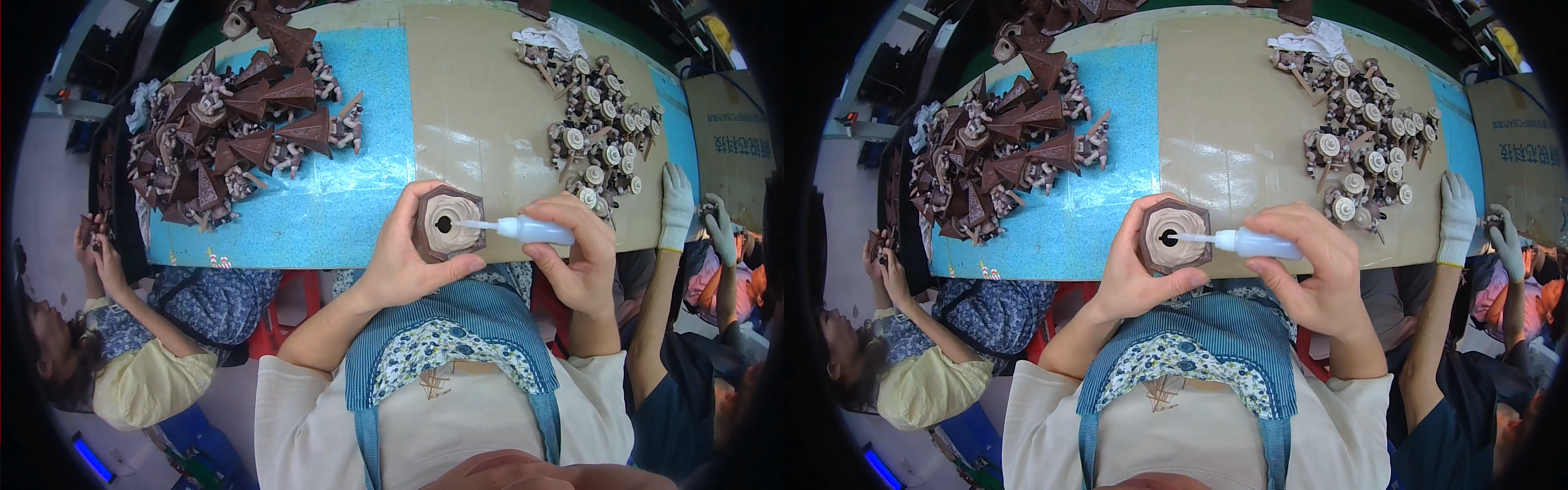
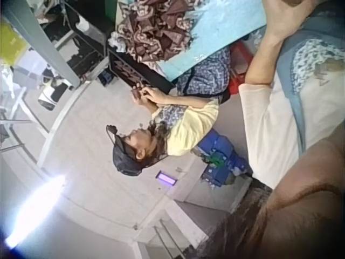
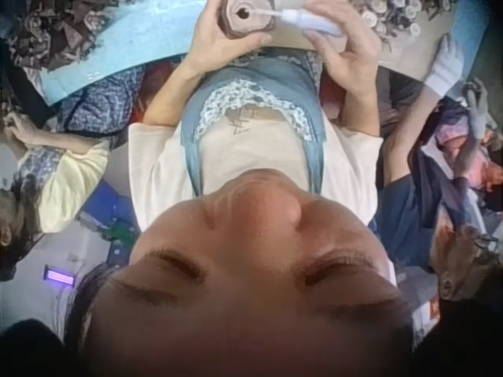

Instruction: The person assembles figurines by applying glue from a bottle into the base pieces and inserting character components into the bases by hand.

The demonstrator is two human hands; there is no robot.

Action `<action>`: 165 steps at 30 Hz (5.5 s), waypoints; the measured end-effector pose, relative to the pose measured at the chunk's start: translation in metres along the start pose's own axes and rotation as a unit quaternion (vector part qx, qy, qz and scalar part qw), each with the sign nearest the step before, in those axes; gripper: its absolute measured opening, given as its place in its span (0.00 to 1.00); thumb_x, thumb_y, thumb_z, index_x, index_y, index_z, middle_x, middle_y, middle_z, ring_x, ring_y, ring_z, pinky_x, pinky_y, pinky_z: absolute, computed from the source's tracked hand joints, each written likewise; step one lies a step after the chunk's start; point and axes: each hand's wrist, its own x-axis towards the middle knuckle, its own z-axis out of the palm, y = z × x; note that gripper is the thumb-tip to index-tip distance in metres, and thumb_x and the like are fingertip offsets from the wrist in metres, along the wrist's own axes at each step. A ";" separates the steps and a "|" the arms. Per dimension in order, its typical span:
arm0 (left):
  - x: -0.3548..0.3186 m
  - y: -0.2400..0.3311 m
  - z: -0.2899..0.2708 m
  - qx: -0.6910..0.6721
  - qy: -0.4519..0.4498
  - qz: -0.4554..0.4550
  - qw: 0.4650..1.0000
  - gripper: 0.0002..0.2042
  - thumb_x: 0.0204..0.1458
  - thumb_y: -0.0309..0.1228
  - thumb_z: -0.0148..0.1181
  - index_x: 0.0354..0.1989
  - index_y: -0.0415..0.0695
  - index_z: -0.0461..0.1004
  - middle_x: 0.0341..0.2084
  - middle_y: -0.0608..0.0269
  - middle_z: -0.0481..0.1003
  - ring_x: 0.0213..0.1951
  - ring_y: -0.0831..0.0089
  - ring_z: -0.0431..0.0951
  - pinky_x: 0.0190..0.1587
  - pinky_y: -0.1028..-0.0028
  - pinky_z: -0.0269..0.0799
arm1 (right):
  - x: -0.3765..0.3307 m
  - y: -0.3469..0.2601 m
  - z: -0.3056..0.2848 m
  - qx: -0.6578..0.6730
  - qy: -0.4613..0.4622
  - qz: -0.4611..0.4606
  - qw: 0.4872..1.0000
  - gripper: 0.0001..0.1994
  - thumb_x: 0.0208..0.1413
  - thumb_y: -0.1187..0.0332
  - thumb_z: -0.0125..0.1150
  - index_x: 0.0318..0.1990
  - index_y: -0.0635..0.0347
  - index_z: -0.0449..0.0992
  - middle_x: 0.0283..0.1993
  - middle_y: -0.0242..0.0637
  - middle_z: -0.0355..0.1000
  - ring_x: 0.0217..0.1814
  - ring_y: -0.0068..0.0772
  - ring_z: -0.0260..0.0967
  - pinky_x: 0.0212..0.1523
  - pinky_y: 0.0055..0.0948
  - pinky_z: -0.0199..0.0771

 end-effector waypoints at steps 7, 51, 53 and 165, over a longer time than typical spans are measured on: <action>-0.003 0.008 0.006 -0.001 -0.006 0.010 1.000 0.36 0.39 0.27 0.75 0.55 0.39 0.59 0.45 0.60 0.70 0.49 0.74 0.71 0.52 0.73 0.68 | 0.010 -0.028 0.000 -0.093 -0.028 -0.039 0.995 0.16 0.39 0.76 0.70 0.39 0.67 0.74 0.34 0.47 0.76 0.33 0.42 0.74 0.32 0.31 0.67; 0.011 0.021 -0.024 0.357 0.130 0.268 0.885 0.36 0.43 0.23 0.68 0.60 0.33 0.54 0.53 0.43 0.65 0.55 0.53 0.67 0.60 0.58 0.62 | 0.046 0.075 0.029 -0.217 0.129 0.016 0.967 0.26 0.39 0.85 0.49 0.52 0.64 0.70 0.50 0.47 0.69 0.52 0.48 0.64 0.55 0.40 0.66; 0.016 0.022 -0.020 0.283 0.155 0.316 0.892 0.35 0.42 0.17 0.67 0.59 0.35 0.54 0.55 0.40 0.63 0.57 0.56 0.67 0.58 0.63 0.68 | 0.039 0.071 -0.005 -0.309 0.108 0.028 0.944 0.27 0.37 0.85 0.49 0.51 0.65 0.71 0.53 0.45 0.67 0.54 0.48 0.62 0.56 0.40 0.63; 0.012 0.006 0.005 -0.009 -0.173 0.042 0.984 0.30 0.40 0.32 0.72 0.48 0.38 0.61 0.39 0.59 0.72 0.43 0.72 0.74 0.46 0.73 0.69 | 0.062 -0.011 0.008 0.019 -0.294 -0.120 0.948 0.14 0.42 0.74 0.64 0.38 0.64 0.70 0.38 0.43 0.67 0.37 0.43 0.64 0.37 0.35 0.66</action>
